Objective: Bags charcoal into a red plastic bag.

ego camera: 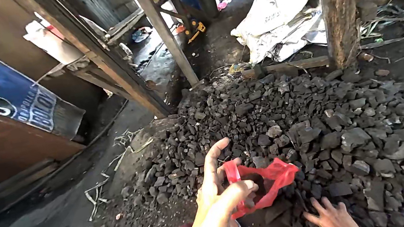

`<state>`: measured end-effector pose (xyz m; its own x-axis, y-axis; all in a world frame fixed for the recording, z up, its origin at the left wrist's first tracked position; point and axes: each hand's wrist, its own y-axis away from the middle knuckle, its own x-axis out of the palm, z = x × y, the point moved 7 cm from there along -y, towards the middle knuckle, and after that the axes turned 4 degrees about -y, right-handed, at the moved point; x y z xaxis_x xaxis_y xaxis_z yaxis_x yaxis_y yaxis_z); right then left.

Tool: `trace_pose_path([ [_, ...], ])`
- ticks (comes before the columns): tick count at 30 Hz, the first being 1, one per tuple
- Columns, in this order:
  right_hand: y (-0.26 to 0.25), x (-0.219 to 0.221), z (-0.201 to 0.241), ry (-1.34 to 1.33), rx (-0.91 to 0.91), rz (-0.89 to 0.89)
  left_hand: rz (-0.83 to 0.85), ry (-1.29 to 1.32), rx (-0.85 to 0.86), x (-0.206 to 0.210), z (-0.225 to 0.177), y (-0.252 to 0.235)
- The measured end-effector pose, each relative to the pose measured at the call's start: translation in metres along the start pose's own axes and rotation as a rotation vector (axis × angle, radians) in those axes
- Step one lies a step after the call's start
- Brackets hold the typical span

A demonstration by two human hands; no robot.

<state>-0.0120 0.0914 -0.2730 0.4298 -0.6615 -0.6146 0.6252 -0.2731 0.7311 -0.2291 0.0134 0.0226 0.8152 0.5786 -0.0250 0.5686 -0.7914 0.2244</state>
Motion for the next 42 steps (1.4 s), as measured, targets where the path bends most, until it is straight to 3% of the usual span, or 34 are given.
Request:
trace_pose_path([
  [6, 0.015, -0.008, -0.007, -0.101, -0.015, -0.152, 0.123, 0.067, -0.008, 0.038, 0.021, -0.002],
  [11, 0.019, 0.013, -0.012, -0.044, -0.007, -0.094, 0.107, 0.283, 0.008, 0.027, 0.028, -0.005],
  [16, 0.021, 0.019, -0.019, -0.062, -0.094, -0.177, -0.065, 0.256, -0.155, 0.016, 0.075, -0.01],
  [21, 0.015, -0.008, -0.049, -0.262, 0.004, -0.211, 0.004, 0.159, -0.256, 0.03, 0.096, -0.005],
  [23, 0.016, -0.019, -0.07, -0.5, 0.027, -0.36, 0.028, 0.158, -0.26, 0.036, 0.093, -0.005],
  [26, 0.038, -0.05, -0.084, -1.265, -0.076, -0.764, 0.076, 0.18, -0.244, 0.044, 0.087, -0.008],
  [28, 0.054, -0.083, -0.055, -1.733, -0.253, -0.886, 0.102, 0.164, -0.254, 0.049, 0.084, -0.008],
  [30, 0.059, -0.115, -0.012, -1.969, -0.445, -0.87, 0.121, 0.158, -0.27, 0.055, 0.083, -0.008],
  [33, 0.038, -0.134, 0.046, -1.76, -0.48, -0.785, 0.123, 0.161, -0.253, 0.059, 0.079, -0.011],
  [35, 0.022, -0.129, 0.071, -1.333, -0.45, -0.652, 0.082, 0.175, -0.229, 0.056, 0.075, -0.015],
  [38, 0.023, -0.113, 0.087, -0.667, -0.439, -0.299, 0.03, 0.197, -0.252, 0.047, 0.073, -0.018],
  [40, 0.034, -0.116, 0.068, -0.643, -0.45, -0.26, 0.032, 0.216, -0.282, 0.044, 0.072, -0.015],
  [42, 0.043, -0.134, 0.028, -1.006, -0.477, -0.462, 0.038, 0.264, -0.264, 0.038, 0.064, -0.012],
])
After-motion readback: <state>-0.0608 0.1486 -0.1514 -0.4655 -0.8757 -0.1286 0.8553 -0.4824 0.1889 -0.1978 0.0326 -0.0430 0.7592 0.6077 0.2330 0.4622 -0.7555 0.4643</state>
